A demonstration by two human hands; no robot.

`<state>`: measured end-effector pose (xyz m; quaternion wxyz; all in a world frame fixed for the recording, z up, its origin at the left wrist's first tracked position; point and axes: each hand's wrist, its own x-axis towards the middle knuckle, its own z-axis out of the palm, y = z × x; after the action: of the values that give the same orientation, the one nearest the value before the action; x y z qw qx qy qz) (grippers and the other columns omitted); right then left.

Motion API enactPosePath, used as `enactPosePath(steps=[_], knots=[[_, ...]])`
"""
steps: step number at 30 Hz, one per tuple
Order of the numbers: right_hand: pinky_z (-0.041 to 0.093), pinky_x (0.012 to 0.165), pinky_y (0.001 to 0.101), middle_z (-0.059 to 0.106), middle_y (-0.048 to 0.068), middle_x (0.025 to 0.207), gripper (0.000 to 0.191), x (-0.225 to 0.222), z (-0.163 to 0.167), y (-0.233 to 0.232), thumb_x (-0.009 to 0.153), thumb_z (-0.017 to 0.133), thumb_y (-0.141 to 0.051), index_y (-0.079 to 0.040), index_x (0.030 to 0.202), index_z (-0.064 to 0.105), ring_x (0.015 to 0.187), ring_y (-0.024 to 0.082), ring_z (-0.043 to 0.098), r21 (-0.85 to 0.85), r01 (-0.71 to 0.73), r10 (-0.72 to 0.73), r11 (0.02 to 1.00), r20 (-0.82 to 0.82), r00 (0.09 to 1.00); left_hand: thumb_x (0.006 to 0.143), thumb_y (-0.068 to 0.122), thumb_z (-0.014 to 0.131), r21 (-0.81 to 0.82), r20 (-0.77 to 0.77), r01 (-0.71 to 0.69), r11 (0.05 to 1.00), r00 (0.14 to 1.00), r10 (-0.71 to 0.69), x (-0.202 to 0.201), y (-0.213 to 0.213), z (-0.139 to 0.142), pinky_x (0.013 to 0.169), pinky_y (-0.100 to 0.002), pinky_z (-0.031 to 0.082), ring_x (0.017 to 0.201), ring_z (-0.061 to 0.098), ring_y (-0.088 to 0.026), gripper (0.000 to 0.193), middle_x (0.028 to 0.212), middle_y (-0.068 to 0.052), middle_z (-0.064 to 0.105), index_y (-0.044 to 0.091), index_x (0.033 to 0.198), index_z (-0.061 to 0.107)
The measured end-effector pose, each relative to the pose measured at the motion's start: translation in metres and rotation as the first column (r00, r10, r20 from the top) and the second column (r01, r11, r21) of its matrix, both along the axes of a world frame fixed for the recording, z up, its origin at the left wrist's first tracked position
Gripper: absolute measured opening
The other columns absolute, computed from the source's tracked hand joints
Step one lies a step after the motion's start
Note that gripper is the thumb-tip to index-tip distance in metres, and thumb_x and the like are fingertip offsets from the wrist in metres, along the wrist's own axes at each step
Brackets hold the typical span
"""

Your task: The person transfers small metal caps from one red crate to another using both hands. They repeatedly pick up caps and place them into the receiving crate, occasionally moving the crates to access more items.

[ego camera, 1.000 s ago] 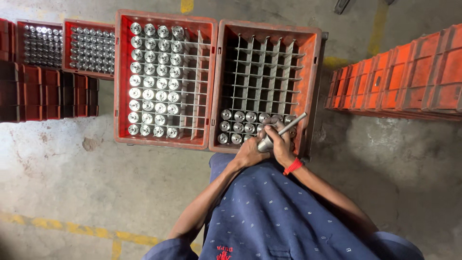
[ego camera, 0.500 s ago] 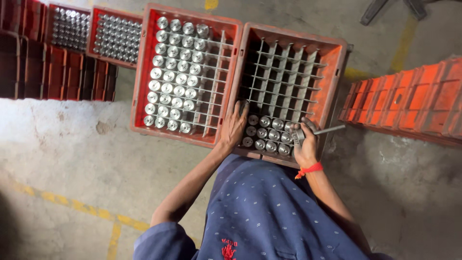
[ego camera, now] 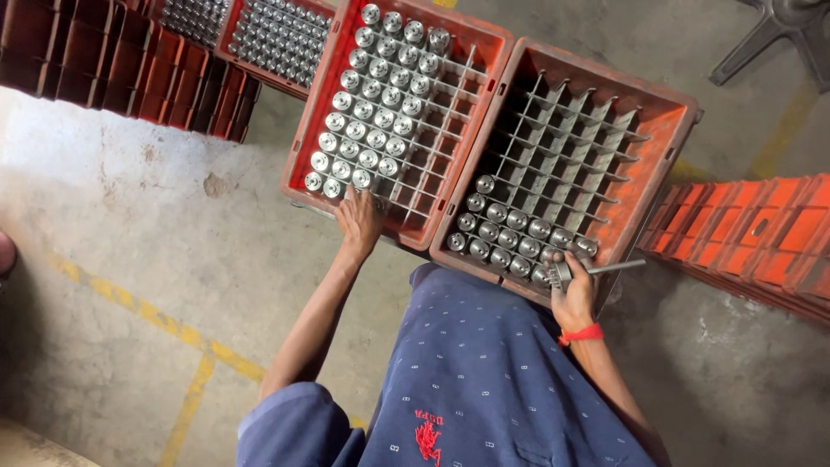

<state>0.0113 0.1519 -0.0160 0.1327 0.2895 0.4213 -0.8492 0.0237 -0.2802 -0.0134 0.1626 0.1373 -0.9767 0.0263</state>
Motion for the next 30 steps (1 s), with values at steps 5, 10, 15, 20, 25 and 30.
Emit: enactPosePath(steps=[5,10,15,20,25,30], knots=[[0.058,0.082,0.0358,0.065,0.006,0.088,0.014,-0.002,0.006,-0.001,0.102,0.057,-0.004,-0.005,0.114,0.064,0.088,0.020,0.067,0.010,-0.017,0.017,1.000,-0.029,0.999,0.073,0.042,0.089,0.460,0.383,-0.082,0.884,0.917,-0.114,0.002,-0.023,0.056,0.076,-0.049,0.054,0.089,0.069,-0.037,0.050,0.105,-0.019,0.068,0.001,0.095,0.070],[0.059,0.081,0.0366,0.067,0.006,0.091,0.013,0.017,0.016,0.008,0.101,0.057,-0.003,-0.004,0.112,0.063,0.087,0.021,0.069,0.081,-0.014,0.011,0.997,0.039,0.999,0.073,0.025,0.085,0.739,-0.137,0.272,0.617,0.957,-0.258,0.017,-0.051,0.144,0.087,-0.040,0.057,0.099,0.071,-0.029,0.041,0.106,-0.012,0.069,0.003,0.104,0.069],[0.059,0.082,0.0361,0.068,0.009,0.091,0.015,0.004,0.024,-0.025,0.100,0.057,-0.003,-0.003,0.114,0.061,0.087,0.022,0.070,0.099,-0.091,0.093,0.991,-0.017,0.995,0.083,0.018,0.084,0.967,-0.065,0.061,-0.247,0.998,-0.007,-0.035,0.052,0.092,0.071,-0.037,0.052,0.080,0.064,-0.022,0.034,0.089,-0.007,0.064,-0.003,0.101,0.064],[0.056,0.078,0.0320,0.067,0.006,0.093,0.014,-0.016,0.056,-0.061,0.101,0.058,-0.003,-0.003,0.115,0.060,0.087,0.018,0.069,0.040,-0.034,0.037,0.999,-0.069,0.997,0.079,0.015,0.082,0.975,0.078,-0.017,0.222,0.960,-0.270,-0.024,0.164,0.051,0.065,-0.039,0.057,0.072,0.073,-0.022,0.031,0.079,-0.010,0.076,0.004,0.107,0.074],[0.056,0.082,0.0312,0.064,0.009,0.088,0.012,-0.031,0.073,-0.077,0.102,0.059,-0.002,-0.002,0.114,0.060,0.085,0.018,0.065,-0.002,0.108,-0.107,0.994,-0.189,0.976,0.072,0.008,0.075,0.873,0.204,0.043,0.486,0.873,-0.444,-0.007,0.218,0.057,0.075,-0.049,0.055,0.085,0.071,-0.042,0.052,0.090,-0.025,0.073,0.006,0.124,0.070],[0.056,0.079,0.0337,0.064,0.009,0.086,0.013,-0.025,0.066,-0.075,0.100,0.059,0.000,-0.002,0.113,0.060,0.079,0.017,0.063,0.026,0.112,-0.104,0.993,-0.200,0.974,0.073,0.012,0.076,0.934,0.206,-0.002,0.356,0.820,-0.534,-0.009,0.228,0.063,0.075,-0.049,0.056,0.086,0.073,-0.040,0.047,0.091,-0.022,0.074,0.008,0.119,0.070]])
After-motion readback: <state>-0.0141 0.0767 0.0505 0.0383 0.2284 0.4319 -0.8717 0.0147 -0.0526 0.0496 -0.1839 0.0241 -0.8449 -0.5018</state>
